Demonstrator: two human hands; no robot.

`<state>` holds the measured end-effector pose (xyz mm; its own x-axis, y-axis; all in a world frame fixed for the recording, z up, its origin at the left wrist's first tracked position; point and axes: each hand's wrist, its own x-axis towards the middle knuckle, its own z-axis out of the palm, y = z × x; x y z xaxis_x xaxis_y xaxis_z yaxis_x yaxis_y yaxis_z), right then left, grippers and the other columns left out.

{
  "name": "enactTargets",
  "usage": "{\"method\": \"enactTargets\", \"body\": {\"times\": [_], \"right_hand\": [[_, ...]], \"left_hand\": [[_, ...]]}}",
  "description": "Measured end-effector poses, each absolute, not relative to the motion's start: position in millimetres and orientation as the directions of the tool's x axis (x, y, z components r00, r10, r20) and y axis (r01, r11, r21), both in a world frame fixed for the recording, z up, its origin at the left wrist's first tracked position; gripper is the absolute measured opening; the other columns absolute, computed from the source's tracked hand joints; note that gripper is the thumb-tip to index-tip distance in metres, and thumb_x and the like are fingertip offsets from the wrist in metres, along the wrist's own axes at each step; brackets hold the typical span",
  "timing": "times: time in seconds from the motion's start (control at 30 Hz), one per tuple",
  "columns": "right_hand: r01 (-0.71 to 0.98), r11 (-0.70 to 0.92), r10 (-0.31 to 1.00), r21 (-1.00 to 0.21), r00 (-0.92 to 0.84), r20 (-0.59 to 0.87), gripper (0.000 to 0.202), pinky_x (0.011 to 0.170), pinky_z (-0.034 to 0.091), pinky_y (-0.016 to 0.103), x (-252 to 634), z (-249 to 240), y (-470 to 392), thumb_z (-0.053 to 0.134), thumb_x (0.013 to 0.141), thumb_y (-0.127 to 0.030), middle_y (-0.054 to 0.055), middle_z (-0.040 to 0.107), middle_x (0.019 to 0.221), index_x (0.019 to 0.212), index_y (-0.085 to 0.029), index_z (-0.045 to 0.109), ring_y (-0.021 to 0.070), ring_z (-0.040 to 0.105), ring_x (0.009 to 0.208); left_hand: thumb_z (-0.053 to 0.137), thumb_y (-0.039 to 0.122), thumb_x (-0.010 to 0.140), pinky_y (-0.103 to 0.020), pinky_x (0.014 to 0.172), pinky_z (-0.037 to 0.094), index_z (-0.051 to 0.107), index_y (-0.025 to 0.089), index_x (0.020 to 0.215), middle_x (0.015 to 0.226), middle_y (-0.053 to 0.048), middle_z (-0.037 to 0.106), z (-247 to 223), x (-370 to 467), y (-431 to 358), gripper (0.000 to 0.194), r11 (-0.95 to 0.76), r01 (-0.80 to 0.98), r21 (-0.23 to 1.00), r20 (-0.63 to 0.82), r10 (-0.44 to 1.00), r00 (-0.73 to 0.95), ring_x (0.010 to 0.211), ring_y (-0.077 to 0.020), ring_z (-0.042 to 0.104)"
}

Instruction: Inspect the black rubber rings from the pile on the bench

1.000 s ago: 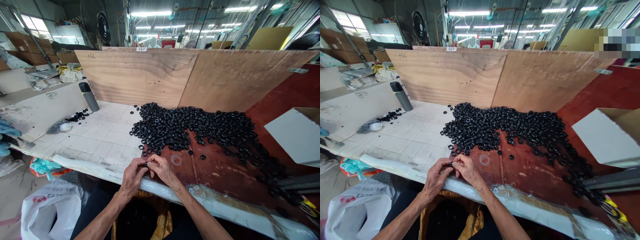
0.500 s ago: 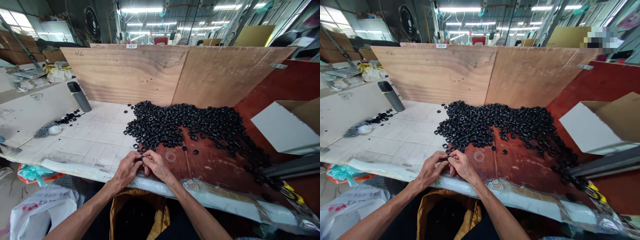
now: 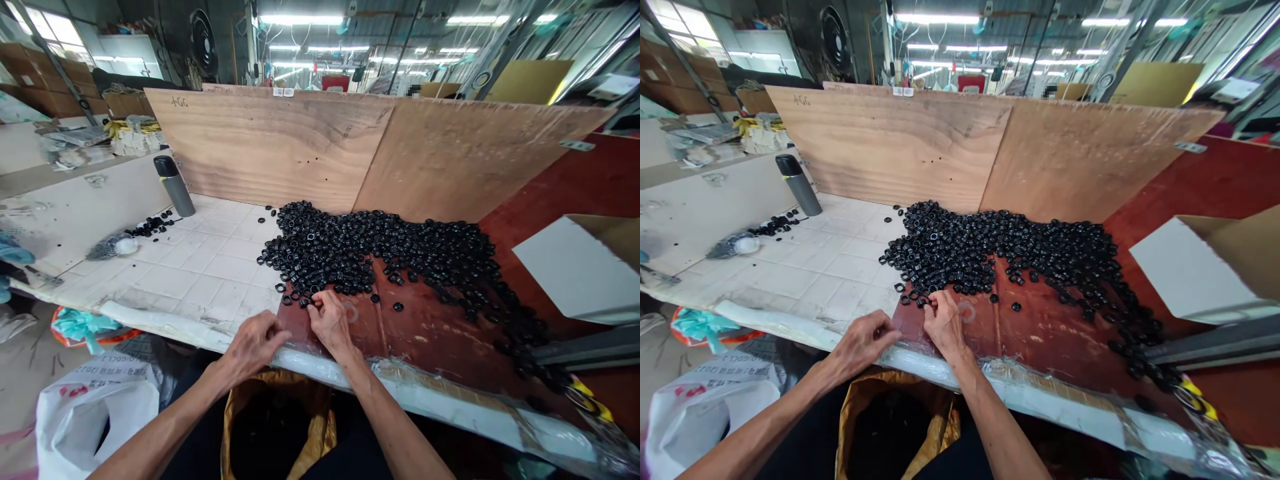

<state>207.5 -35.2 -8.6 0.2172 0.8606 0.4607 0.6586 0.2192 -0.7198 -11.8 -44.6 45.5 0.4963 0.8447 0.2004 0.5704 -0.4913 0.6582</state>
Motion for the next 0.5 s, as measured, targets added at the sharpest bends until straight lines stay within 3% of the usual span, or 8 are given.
{"method": "enactTargets", "body": {"times": [0.1, 0.27, 0.37, 0.5], "right_hand": [[0.758, 0.151, 0.829, -0.635, 0.252, 0.499, 0.02, 0.073, 0.05, 0.033, 212.3, -14.5, -34.7, 0.056, 0.076, -0.009, 0.007, 0.061, 0.093, 0.092, -0.019, 0.063, 0.0215, 0.059, 0.079], [0.801, 0.196, 0.888, -0.565, 0.1, 0.449, 0.019, 0.079, 0.052, 0.035, 213.0, -17.2, -33.6, 0.06, 0.085, -0.015, 0.011, 0.063, 0.102, 0.102, -0.018, 0.067, 0.0254, 0.062, 0.09], [0.779, 0.237, 0.88, -0.581, 0.081, 0.468, 0.022, 0.082, 0.053, 0.036, 211.3, -16.0, -33.0, 0.058, 0.088, -0.013, 0.011, 0.063, 0.104, 0.107, -0.018, 0.067, 0.0265, 0.062, 0.095], [0.75, 0.319, 0.883, -0.58, -0.014, 0.469, 0.021, 0.083, 0.053, 0.035, 208.2, -12.6, -33.6, 0.057, 0.091, -0.012, 0.01, 0.062, 0.105, 0.108, -0.02, 0.067, 0.0248, 0.063, 0.096]], "left_hand": [[0.069, 0.019, 0.085, -0.03, 0.07, 0.053, 0.065, 0.019, 0.09, 0.081, -0.002, 0.068, 30.7, 8.7, -16.4, 0.006, -0.467, 0.599, 0.651, 0.261, 0.878, 0.401, 0.073, -0.0187, 0.066], [0.061, 0.012, 0.088, -0.034, 0.086, 0.057, 0.068, 0.023, 0.114, 0.11, -0.008, 0.07, 4.8, 48.1, 5.4, 0.028, -0.591, 0.586, 0.554, 0.34, 0.804, 0.488, 0.098, -0.0222, 0.069], [0.057, 0.008, 0.089, -0.034, 0.087, 0.056, 0.07, 0.02, 0.107, 0.105, -0.007, 0.072, -3.1, 55.8, 9.5, 0.025, -0.577, 0.618, 0.534, 0.365, 0.816, 0.447, 0.096, -0.0213, 0.07], [0.061, 0.015, 0.091, -0.032, 0.077, 0.054, 0.071, 0.018, 0.09, 0.087, -0.006, 0.076, -0.8, 45.9, 10.2, 0.011, -0.479, 0.659, 0.58, 0.33, 0.878, 0.347, 0.079, -0.0203, 0.07]]}}
